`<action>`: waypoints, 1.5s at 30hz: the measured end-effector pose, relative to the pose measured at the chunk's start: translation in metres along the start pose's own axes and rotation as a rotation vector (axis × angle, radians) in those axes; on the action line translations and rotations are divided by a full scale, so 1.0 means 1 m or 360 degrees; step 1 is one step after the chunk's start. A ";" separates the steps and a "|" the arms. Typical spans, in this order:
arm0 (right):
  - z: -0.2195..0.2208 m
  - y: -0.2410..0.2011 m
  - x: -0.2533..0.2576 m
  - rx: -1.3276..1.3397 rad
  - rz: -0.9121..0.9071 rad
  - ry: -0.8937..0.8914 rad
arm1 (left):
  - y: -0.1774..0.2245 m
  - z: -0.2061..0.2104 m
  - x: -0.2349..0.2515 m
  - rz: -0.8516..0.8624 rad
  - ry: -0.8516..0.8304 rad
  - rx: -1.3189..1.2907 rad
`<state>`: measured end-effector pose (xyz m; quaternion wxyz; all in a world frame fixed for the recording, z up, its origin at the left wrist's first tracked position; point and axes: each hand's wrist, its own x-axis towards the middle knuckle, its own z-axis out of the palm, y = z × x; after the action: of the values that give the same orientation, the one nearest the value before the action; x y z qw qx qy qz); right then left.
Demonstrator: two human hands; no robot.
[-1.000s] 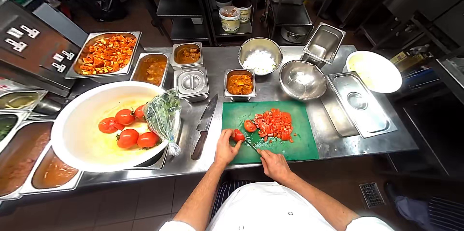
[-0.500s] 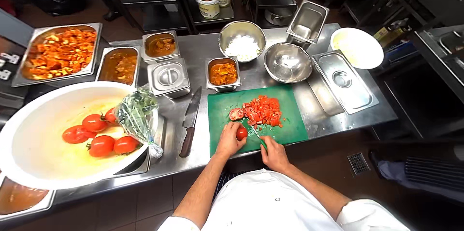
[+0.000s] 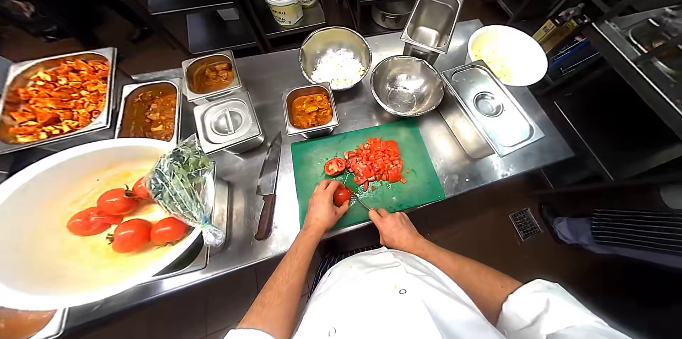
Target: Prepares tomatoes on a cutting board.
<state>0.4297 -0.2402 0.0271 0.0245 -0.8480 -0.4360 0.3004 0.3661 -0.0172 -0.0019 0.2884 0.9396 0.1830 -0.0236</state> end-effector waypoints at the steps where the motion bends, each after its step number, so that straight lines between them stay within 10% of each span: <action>1: -0.002 0.000 -0.001 -0.0005 0.0002 -0.0010 | 0.002 -0.004 0.002 -0.0004 -0.0052 0.0028; 15: 0.021 0.018 -0.016 0.0012 0.0116 0.0362 | 0.047 -0.011 0.043 0.0053 -0.0492 0.0411; 20: 0.054 0.048 -0.029 0.0171 0.0004 0.0609 | 0.053 -0.067 0.007 0.0127 0.0178 0.0258; 24: 0.052 0.044 -0.027 0.0399 0.0024 0.0614 | 0.001 -0.196 -0.072 -0.0340 0.0905 0.0455; 28: 0.039 0.038 -0.012 0.0791 0.0241 0.0511 | -0.043 -0.255 -0.096 -0.0859 0.1075 0.0424; 35: 0.021 0.004 0.042 0.1510 0.0309 0.0441 | 0.012 -0.061 -0.034 -0.0290 -0.0025 -0.0069; 45: 0.022 0.000 0.058 0.1404 0.0163 0.0482 | 0.015 -0.012 -0.020 -0.0304 0.0114 0.0027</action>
<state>0.4433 -0.2011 -0.0195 0.4312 -0.8112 -0.2158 0.3308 0.3519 -0.0284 0.0191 0.2702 0.9205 0.2818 -0.0189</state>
